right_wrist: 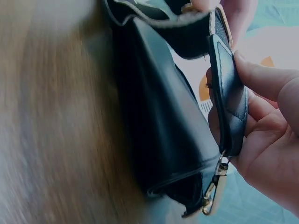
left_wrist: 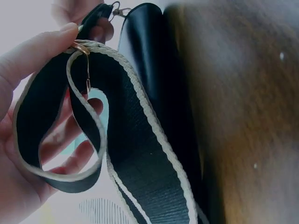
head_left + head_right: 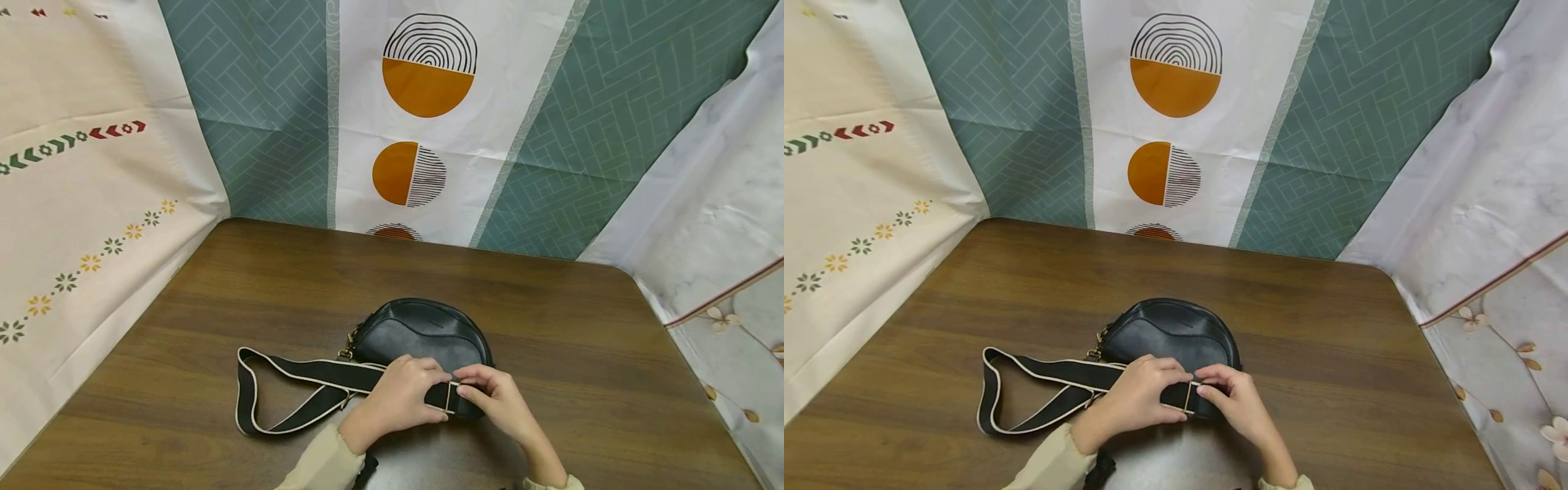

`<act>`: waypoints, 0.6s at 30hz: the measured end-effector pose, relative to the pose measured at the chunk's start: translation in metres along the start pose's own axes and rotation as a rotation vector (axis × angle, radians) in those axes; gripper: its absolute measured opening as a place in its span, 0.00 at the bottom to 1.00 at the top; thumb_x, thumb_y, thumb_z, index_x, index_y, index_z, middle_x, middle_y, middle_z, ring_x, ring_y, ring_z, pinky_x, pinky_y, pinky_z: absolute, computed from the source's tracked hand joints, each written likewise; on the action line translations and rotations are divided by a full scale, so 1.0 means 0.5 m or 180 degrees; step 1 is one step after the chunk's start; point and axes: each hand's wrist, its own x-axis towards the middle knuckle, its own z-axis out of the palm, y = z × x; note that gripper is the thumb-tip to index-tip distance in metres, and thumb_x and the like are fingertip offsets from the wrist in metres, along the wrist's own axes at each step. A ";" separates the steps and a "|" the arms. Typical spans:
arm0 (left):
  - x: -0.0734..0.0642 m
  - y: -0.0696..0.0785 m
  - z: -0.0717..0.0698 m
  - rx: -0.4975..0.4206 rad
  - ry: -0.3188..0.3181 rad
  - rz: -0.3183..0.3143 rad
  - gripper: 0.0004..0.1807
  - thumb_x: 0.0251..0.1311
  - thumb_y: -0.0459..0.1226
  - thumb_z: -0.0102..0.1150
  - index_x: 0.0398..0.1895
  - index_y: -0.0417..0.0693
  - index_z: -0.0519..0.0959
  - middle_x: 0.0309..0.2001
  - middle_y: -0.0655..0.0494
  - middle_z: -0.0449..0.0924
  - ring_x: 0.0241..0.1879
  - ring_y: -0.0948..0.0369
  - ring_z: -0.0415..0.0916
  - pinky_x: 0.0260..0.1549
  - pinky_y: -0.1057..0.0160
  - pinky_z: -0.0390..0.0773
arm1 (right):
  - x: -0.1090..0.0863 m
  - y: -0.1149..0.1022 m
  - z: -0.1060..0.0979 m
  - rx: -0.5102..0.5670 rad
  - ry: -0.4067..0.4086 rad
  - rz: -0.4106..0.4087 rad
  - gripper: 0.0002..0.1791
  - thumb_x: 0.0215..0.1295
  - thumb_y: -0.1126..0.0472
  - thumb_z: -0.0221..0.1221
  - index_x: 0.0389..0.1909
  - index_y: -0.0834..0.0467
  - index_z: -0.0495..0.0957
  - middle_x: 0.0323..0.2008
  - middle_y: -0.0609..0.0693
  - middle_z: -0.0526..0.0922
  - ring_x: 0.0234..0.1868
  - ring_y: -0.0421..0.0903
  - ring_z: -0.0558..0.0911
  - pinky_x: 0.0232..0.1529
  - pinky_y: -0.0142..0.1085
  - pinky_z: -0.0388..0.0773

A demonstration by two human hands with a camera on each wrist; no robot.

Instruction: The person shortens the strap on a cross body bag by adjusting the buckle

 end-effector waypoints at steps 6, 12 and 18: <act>-0.001 0.004 0.005 -0.0079 0.0001 0.0011 0.25 0.34 0.50 0.70 0.38 0.49 0.82 0.34 0.62 0.77 0.32 0.68 0.74 0.31 0.70 0.68 | 0.001 -0.003 0.014 0.0096 0.0097 -0.0108 0.13 0.55 0.76 0.54 0.42 0.76 0.70 0.28 0.61 0.79 0.29 0.38 0.78 0.27 0.30 0.75; -0.001 0.004 0.006 -0.0091 0.0035 -0.0009 0.25 0.34 0.51 0.70 0.38 0.49 0.82 0.34 0.63 0.78 0.31 0.69 0.74 0.30 0.72 0.66 | -0.001 -0.002 0.016 0.0014 0.0300 -0.0136 0.14 0.57 0.77 0.52 0.45 0.75 0.68 0.32 0.58 0.77 0.33 0.38 0.77 0.33 0.27 0.74; 0.001 0.006 0.008 -0.0103 0.0056 0.0007 0.25 0.34 0.52 0.70 0.37 0.48 0.82 0.34 0.62 0.78 0.31 0.69 0.74 0.30 0.72 0.66 | 0.000 0.000 0.018 -0.0010 0.0300 -0.0250 0.15 0.56 0.79 0.51 0.46 0.75 0.65 0.33 0.60 0.74 0.33 0.39 0.75 0.34 0.27 0.73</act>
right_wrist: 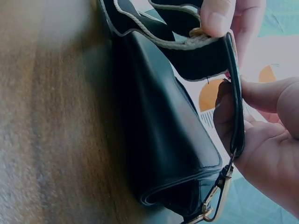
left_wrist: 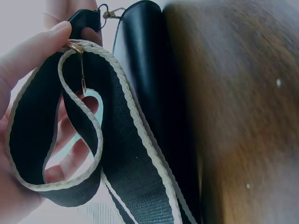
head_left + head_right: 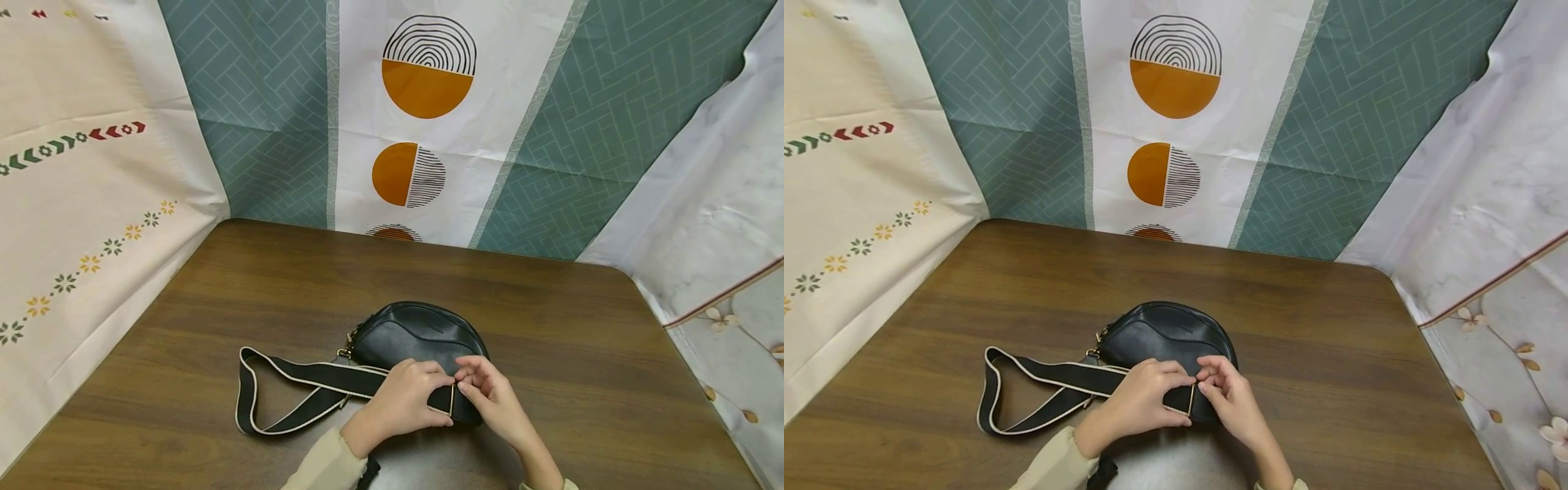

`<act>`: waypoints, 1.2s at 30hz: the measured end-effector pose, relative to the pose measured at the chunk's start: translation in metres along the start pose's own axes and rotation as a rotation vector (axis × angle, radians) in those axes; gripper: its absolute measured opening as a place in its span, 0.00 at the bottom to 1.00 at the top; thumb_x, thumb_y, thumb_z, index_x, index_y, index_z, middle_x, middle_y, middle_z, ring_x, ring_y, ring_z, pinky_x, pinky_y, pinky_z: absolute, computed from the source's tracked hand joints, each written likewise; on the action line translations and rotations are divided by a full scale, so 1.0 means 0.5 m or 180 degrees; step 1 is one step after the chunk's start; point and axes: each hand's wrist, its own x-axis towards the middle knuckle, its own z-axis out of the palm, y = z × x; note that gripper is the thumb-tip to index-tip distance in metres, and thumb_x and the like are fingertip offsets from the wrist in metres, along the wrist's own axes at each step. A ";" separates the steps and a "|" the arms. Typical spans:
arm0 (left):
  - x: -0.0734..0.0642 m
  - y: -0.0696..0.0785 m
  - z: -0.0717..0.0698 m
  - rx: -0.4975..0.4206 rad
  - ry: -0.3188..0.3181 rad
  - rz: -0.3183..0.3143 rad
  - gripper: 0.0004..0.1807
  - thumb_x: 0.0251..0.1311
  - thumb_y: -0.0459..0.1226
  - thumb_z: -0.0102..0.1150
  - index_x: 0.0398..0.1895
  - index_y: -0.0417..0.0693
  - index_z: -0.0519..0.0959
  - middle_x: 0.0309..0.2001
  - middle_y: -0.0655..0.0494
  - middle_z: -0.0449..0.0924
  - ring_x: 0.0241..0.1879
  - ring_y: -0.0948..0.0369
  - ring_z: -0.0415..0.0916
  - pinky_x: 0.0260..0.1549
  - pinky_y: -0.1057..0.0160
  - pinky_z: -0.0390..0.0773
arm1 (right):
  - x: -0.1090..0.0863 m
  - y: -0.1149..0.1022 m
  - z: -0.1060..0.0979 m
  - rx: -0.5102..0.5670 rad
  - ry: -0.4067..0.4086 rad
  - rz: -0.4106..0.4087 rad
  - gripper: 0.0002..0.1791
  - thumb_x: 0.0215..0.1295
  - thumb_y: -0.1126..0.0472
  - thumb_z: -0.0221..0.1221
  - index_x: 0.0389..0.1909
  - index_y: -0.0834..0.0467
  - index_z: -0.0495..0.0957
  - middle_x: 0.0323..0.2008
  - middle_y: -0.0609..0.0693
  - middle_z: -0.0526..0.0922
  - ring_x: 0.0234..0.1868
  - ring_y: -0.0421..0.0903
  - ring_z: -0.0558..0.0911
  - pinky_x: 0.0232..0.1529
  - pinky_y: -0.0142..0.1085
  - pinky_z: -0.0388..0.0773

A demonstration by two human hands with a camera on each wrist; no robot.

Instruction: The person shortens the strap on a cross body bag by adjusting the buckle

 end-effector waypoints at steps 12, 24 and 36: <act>-0.005 -0.009 -0.009 -0.0294 -0.0108 -0.0223 0.30 0.31 0.54 0.72 0.39 0.52 0.72 0.33 0.65 0.75 0.34 0.69 0.71 0.34 0.70 0.67 | -0.004 -0.003 0.000 -0.0129 -0.0312 -0.0140 0.17 0.49 0.73 0.62 0.43 0.68 0.74 0.37 0.57 0.76 0.38 0.43 0.75 0.38 0.32 0.73; -0.020 -0.031 -0.027 -0.0746 -0.0241 -0.0332 0.31 0.35 0.58 0.67 0.41 0.50 0.74 0.35 0.62 0.77 0.37 0.69 0.73 0.39 0.65 0.69 | -0.008 -0.003 -0.002 -0.0417 -0.0435 0.0071 0.16 0.47 0.66 0.66 0.39 0.62 0.79 0.34 0.50 0.77 0.33 0.41 0.74 0.29 0.33 0.74; -0.029 -0.052 -0.028 -0.0897 -0.0366 -0.0274 0.26 0.37 0.56 0.67 0.39 0.52 0.78 0.34 0.67 0.77 0.35 0.73 0.71 0.39 0.71 0.69 | -0.007 -0.002 -0.003 -0.0496 -0.0541 0.0004 0.21 0.43 0.62 0.69 0.42 0.58 0.78 0.36 0.47 0.77 0.35 0.41 0.74 0.30 0.33 0.73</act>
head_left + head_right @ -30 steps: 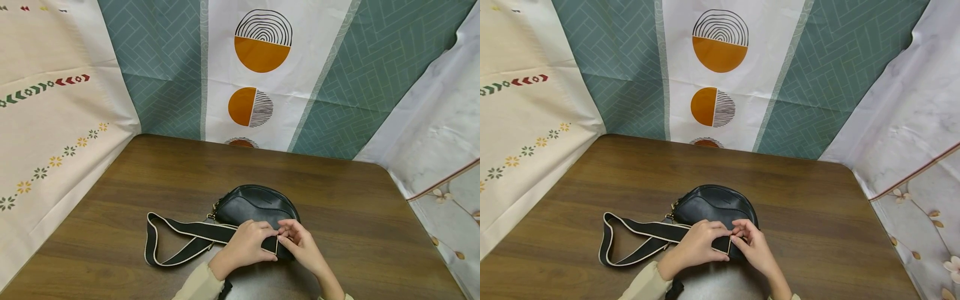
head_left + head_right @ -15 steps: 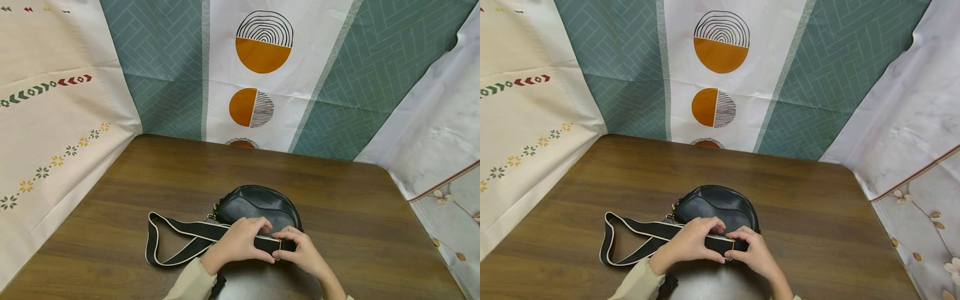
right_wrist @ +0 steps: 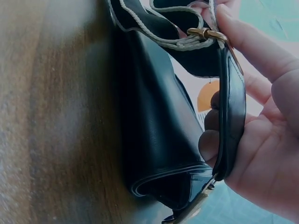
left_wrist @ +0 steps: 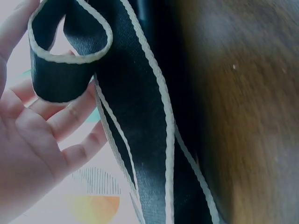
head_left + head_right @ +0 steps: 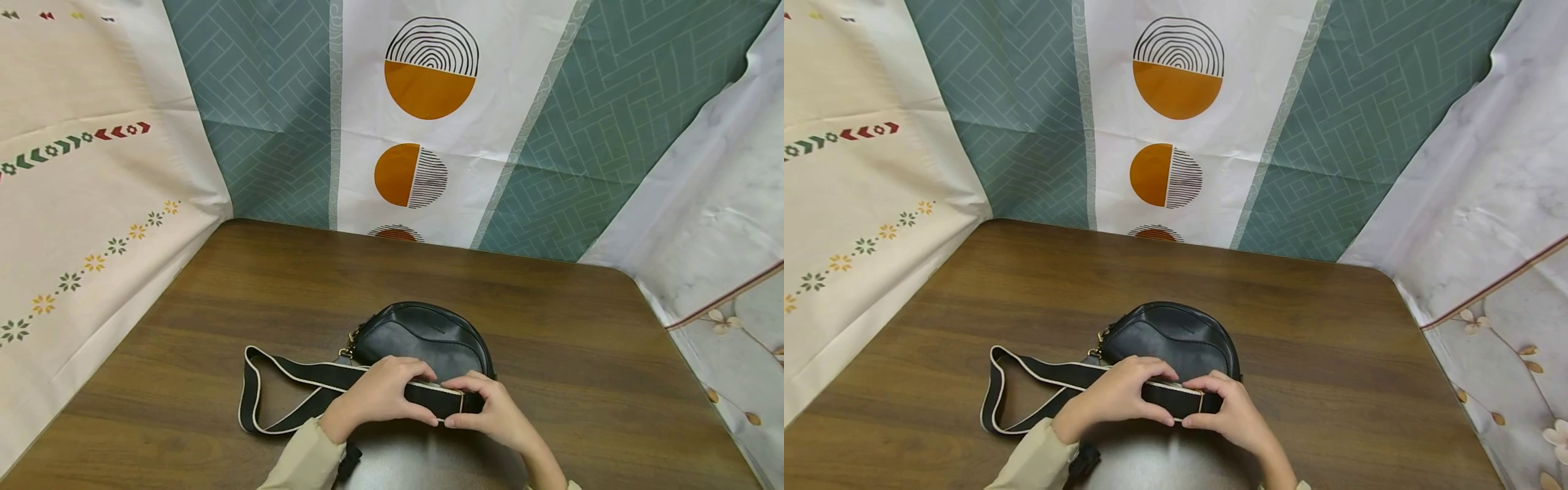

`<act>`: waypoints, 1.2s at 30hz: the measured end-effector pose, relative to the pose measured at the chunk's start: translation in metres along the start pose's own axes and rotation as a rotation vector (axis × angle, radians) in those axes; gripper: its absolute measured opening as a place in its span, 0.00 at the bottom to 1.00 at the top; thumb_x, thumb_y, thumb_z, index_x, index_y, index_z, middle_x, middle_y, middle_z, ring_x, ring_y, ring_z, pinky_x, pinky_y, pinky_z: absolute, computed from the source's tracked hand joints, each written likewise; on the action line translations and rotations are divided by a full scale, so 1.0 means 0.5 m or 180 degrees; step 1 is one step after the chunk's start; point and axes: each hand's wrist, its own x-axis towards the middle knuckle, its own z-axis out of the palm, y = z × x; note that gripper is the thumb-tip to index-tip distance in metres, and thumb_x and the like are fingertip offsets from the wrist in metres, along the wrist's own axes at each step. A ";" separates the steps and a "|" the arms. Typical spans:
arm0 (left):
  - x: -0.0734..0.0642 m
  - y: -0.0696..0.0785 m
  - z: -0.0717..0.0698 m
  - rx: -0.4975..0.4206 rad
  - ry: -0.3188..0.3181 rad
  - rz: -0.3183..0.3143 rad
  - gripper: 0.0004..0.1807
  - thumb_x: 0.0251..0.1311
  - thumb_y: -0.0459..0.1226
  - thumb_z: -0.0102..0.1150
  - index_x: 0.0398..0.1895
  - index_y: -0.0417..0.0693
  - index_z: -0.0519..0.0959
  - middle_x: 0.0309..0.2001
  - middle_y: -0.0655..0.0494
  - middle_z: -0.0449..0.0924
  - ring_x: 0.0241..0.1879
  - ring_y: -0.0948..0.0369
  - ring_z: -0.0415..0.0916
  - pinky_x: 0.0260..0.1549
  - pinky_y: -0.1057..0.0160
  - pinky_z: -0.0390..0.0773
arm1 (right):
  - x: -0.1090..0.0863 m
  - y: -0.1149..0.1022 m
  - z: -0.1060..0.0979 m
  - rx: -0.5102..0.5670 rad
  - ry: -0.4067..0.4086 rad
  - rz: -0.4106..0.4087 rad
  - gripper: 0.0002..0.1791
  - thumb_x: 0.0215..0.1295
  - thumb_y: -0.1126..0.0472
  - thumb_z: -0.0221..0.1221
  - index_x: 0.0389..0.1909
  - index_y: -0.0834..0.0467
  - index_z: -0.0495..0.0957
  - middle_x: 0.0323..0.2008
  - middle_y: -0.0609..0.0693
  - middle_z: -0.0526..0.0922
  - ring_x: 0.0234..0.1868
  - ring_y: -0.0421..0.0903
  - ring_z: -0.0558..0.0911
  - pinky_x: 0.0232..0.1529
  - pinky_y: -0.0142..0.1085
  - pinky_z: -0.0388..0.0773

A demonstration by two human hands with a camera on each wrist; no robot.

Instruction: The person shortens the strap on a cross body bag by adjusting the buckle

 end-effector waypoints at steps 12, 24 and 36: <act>-0.004 -0.001 -0.009 -0.0149 -0.0047 0.0086 0.25 0.34 0.52 0.71 0.36 0.52 0.78 0.33 0.68 0.75 0.33 0.73 0.69 0.35 0.77 0.67 | 0.002 0.005 0.000 -0.0078 -0.0146 -0.0121 0.27 0.35 0.68 0.71 0.43 0.62 0.76 0.36 0.49 0.76 0.35 0.41 0.73 0.30 0.33 0.72; -0.014 -0.011 -0.021 -0.0126 -0.0210 -0.0020 0.31 0.31 0.44 0.74 0.44 0.51 0.75 0.40 0.64 0.75 0.39 0.70 0.70 0.42 0.70 0.68 | 0.003 0.006 0.002 -0.0045 -0.0112 -0.0095 0.25 0.36 0.71 0.68 0.41 0.59 0.75 0.33 0.48 0.74 0.30 0.40 0.72 0.27 0.33 0.72; -0.030 -0.024 -0.032 0.0047 0.0031 -0.0200 0.28 0.33 0.38 0.71 0.45 0.50 0.75 0.39 0.62 0.75 0.41 0.65 0.71 0.43 0.66 0.69 | 0.001 0.004 -0.005 0.0298 -0.0066 -0.0033 0.22 0.42 0.67 0.67 0.43 0.60 0.75 0.36 0.49 0.75 0.34 0.42 0.72 0.30 0.33 0.71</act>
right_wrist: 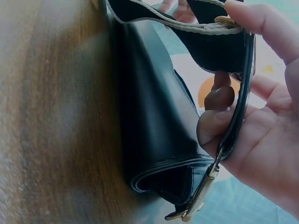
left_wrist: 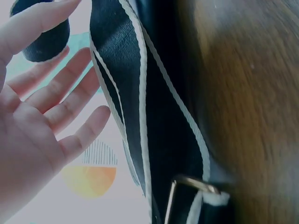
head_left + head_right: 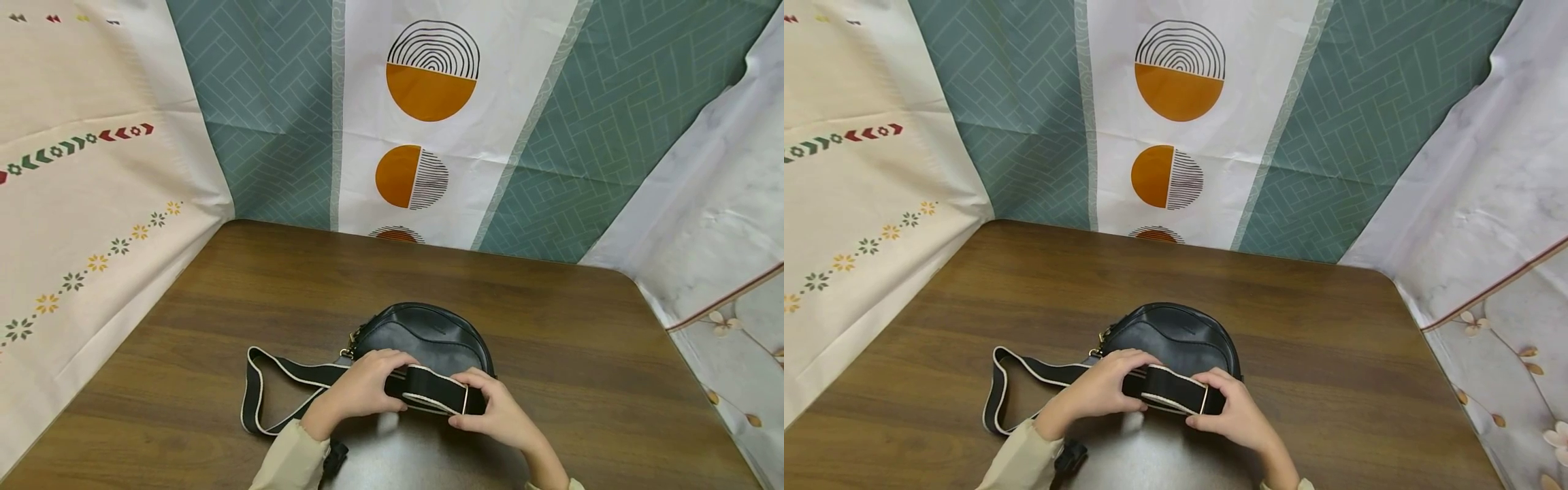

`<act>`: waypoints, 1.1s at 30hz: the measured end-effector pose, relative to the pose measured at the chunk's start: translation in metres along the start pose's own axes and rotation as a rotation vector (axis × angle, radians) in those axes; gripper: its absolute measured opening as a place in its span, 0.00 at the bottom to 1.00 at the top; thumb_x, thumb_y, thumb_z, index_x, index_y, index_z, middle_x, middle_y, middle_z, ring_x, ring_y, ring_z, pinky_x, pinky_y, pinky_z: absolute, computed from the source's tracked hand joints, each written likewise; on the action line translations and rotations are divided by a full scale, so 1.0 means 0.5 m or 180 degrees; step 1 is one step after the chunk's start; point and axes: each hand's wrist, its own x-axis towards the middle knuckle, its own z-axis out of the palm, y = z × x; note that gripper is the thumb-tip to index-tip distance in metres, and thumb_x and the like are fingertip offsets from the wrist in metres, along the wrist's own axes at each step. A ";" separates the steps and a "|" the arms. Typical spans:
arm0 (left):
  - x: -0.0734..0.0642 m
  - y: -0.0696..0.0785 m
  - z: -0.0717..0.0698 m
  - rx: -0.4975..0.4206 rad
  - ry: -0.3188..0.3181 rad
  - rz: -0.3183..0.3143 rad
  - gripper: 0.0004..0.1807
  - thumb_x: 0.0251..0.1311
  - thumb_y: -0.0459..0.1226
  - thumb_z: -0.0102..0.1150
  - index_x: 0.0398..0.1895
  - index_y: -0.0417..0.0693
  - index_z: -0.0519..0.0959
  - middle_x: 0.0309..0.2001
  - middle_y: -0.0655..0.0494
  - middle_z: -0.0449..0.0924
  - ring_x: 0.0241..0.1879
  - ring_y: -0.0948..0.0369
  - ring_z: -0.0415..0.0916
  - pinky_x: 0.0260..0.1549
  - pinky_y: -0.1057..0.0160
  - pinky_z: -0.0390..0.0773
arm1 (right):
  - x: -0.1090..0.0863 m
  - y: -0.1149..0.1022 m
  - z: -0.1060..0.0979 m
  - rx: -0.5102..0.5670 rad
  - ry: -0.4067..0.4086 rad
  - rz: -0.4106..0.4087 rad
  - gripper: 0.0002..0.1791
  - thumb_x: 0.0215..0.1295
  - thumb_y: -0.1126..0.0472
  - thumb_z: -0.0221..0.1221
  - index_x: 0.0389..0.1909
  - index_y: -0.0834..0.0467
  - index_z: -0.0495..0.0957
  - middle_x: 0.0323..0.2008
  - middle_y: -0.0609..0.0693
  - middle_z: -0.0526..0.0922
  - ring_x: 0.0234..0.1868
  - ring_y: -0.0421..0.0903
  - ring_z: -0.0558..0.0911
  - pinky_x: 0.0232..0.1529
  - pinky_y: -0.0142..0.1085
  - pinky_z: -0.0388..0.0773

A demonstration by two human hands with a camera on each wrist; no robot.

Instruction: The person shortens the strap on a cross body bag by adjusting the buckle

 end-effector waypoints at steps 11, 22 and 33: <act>-0.026 -0.024 -0.009 -0.0138 0.0101 -0.0092 0.23 0.37 0.36 0.69 0.42 0.46 0.77 0.39 0.59 0.76 0.42 0.64 0.71 0.44 0.65 0.69 | -0.003 0.005 -0.003 0.0120 -0.0022 -0.0065 0.23 0.41 0.71 0.66 0.43 0.62 0.75 0.38 0.51 0.76 0.36 0.41 0.73 0.31 0.33 0.72; -0.051 -0.047 -0.014 0.0094 0.0290 -0.0228 0.19 0.35 0.36 0.71 0.36 0.48 0.79 0.36 0.61 0.76 0.38 0.64 0.71 0.40 0.63 0.70 | -0.002 0.010 -0.006 0.0181 -0.0061 -0.0164 0.23 0.42 0.73 0.65 0.44 0.63 0.74 0.39 0.51 0.76 0.36 0.41 0.74 0.32 0.32 0.72; -0.065 -0.063 -0.019 0.0046 0.0290 -0.0319 0.18 0.36 0.36 0.71 0.35 0.48 0.79 0.35 0.61 0.76 0.37 0.64 0.71 0.38 0.64 0.71 | 0.000 0.009 -0.007 0.0251 -0.0087 -0.0162 0.23 0.44 0.74 0.64 0.45 0.65 0.73 0.41 0.52 0.76 0.38 0.42 0.74 0.34 0.33 0.72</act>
